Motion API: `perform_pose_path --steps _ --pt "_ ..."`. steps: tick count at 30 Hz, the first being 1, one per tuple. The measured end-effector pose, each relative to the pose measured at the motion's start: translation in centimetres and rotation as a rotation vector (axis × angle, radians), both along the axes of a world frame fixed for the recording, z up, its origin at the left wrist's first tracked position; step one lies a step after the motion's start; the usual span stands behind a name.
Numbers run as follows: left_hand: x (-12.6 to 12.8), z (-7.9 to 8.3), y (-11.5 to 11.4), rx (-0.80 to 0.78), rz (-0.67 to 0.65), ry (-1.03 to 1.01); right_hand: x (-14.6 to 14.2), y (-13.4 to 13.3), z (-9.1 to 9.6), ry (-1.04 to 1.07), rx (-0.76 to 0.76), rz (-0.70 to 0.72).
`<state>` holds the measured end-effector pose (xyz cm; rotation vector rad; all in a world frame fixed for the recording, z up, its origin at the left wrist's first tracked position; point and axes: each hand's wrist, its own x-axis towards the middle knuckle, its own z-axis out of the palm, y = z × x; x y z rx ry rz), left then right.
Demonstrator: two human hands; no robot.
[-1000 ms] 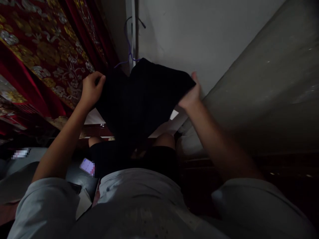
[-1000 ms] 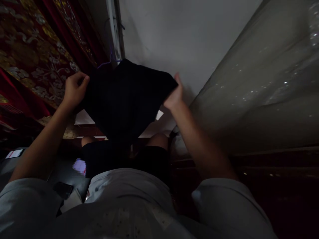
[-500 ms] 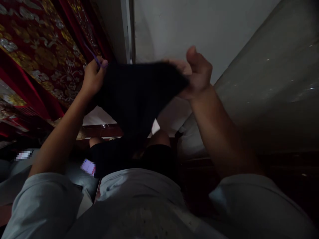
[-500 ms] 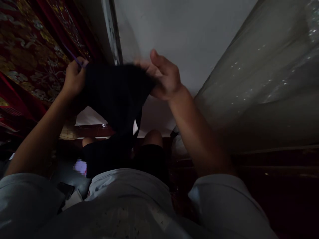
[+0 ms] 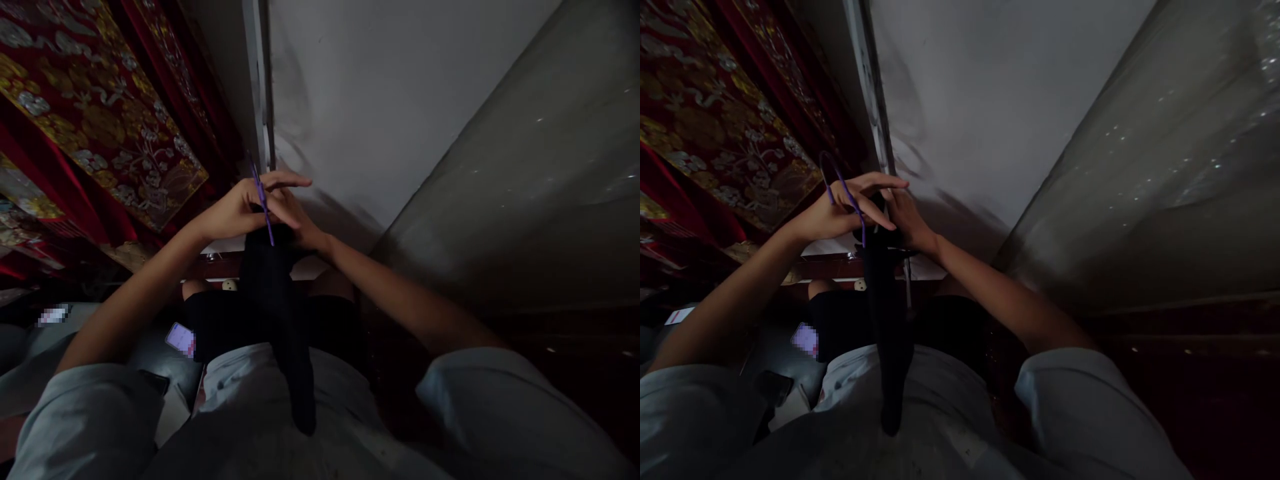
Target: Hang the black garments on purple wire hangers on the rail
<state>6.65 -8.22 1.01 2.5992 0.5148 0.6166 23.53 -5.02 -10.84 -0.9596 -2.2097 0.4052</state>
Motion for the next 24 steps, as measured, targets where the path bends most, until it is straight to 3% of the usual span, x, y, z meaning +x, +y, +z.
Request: perform_pose_path --steps 4,7,12,15,17,21,24 --pt "0.8 -0.4 -0.3 0.054 0.013 -0.038 0.0 -0.9 2.1 0.073 -0.006 0.046" --pt "-0.4 -0.2 0.3 0.088 0.115 -0.073 2.6 0.2 1.7 0.040 0.010 0.030" --pt "-6.9 -0.9 3.4 -0.046 0.367 -0.299 9.4 2.3 0.1 0.009 0.264 -0.327" --pt "-10.3 -2.7 4.4 -0.205 0.530 -0.425 11.5 2.9 1.2 0.056 0.356 -0.529" --pt "-11.0 -4.3 4.2 -0.258 0.618 -0.491 11.6 3.0 2.9 0.032 0.362 -0.598" --pt "-9.3 -7.9 2.9 -0.303 0.676 -0.703 9.9 2.4 6.4 -0.122 0.348 -0.611" --pt "-7.7 -10.1 1.9 -0.292 0.765 -0.883 8.8 1.7 7.4 -0.192 0.349 -0.553"
